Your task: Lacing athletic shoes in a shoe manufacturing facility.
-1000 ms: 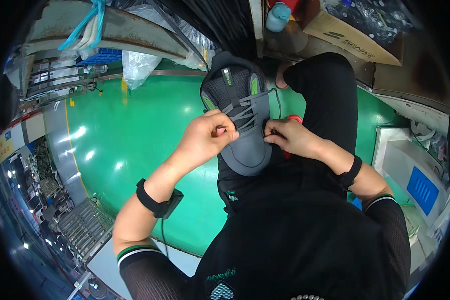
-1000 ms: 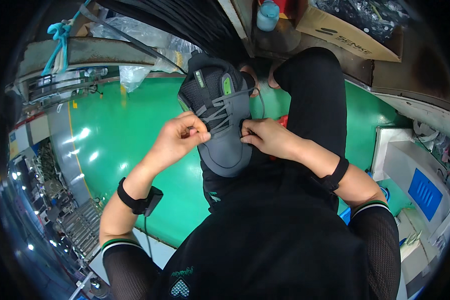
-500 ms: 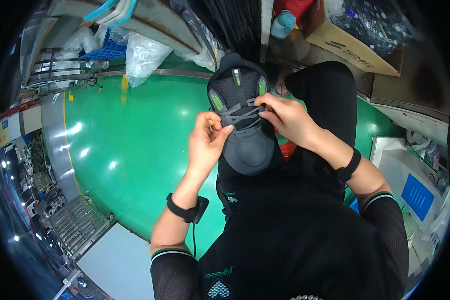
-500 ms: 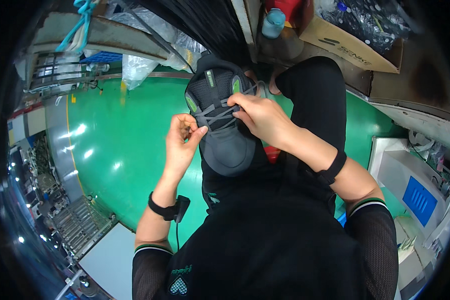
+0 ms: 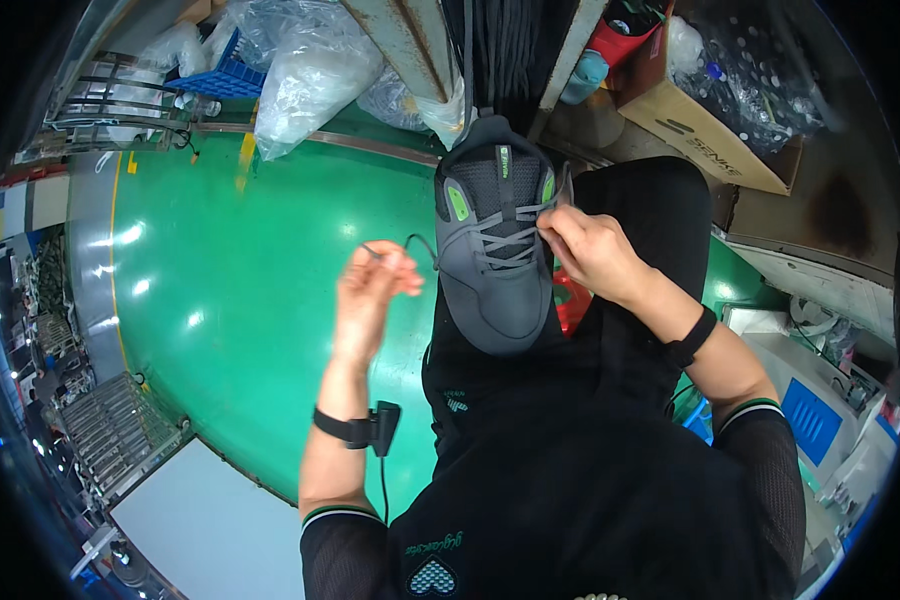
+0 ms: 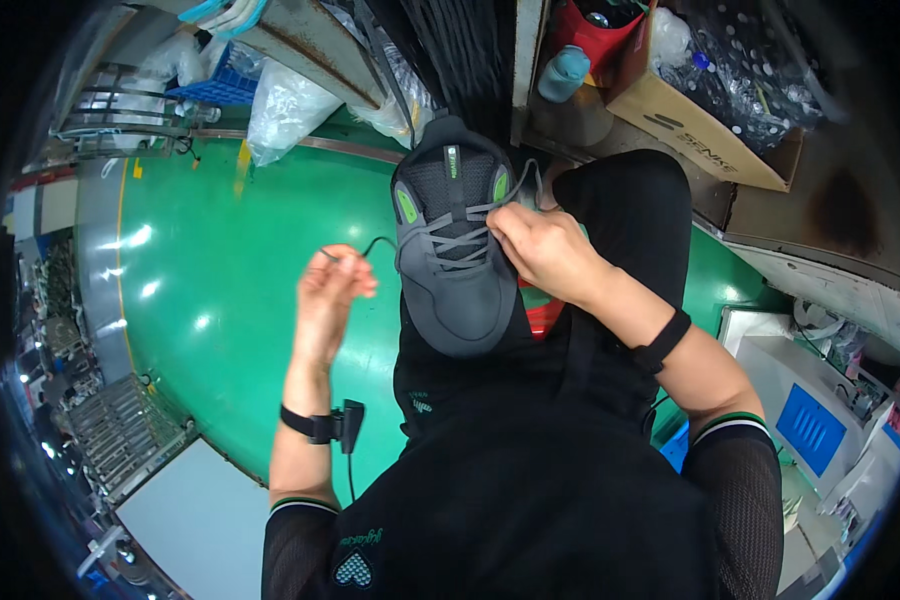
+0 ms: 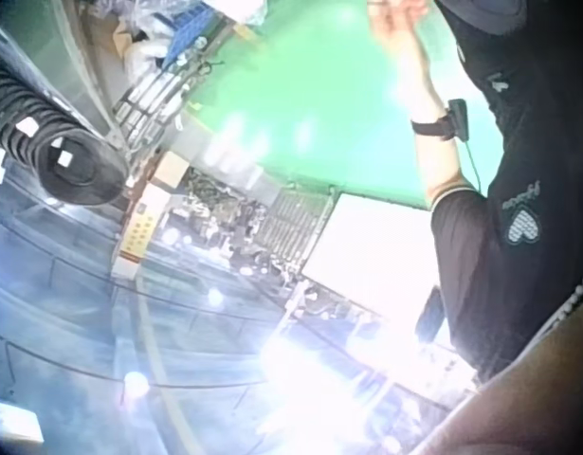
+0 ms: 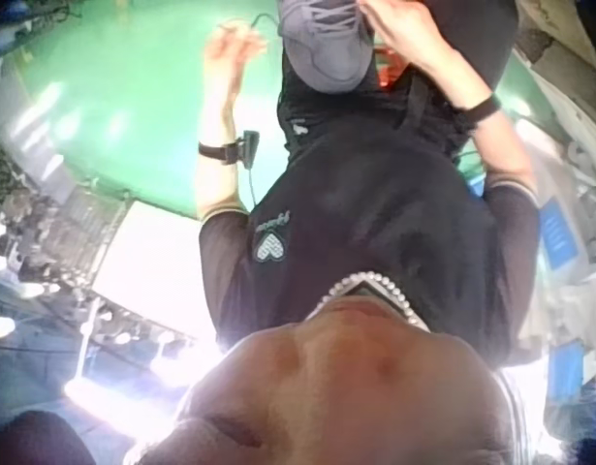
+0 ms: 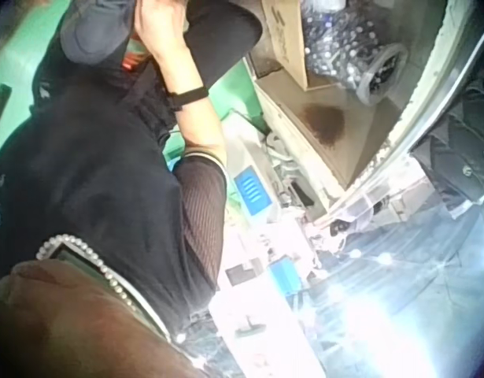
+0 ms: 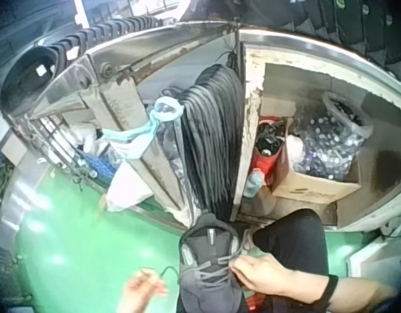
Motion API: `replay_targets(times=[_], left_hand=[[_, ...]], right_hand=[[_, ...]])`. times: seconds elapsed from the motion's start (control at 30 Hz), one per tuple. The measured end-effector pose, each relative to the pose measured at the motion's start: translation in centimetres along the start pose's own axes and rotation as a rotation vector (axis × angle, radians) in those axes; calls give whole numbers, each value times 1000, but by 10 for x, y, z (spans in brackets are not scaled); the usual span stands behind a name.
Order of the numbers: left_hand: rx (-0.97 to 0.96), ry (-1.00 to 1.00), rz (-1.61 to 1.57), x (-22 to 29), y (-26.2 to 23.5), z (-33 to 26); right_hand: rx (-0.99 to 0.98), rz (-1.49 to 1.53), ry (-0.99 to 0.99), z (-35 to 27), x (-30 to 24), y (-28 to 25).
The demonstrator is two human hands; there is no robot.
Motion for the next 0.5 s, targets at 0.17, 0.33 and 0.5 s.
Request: replay_targets(times=[0.17, 0.33, 0.5], left_hand=[[347, 165, -217, 72, -193, -2], [544, 532, -95, 151, -301, -21], [136, 577, 937, 124, -12, -7]], right_hand=[[138, -53, 14, -5, 5, -1], [176, 7, -19, -17, -11, 13], [263, 581, 514, -54, 43, 6]])
Point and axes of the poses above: each hand's wrist, its own z-axis towards the middle knuckle, its own y-axis out of the palm, x = y × z, the point moved 8 cm from there along z, towards the middle knuckle, and after that the axes turned 3 degrees about y, right-handed, at the moved point
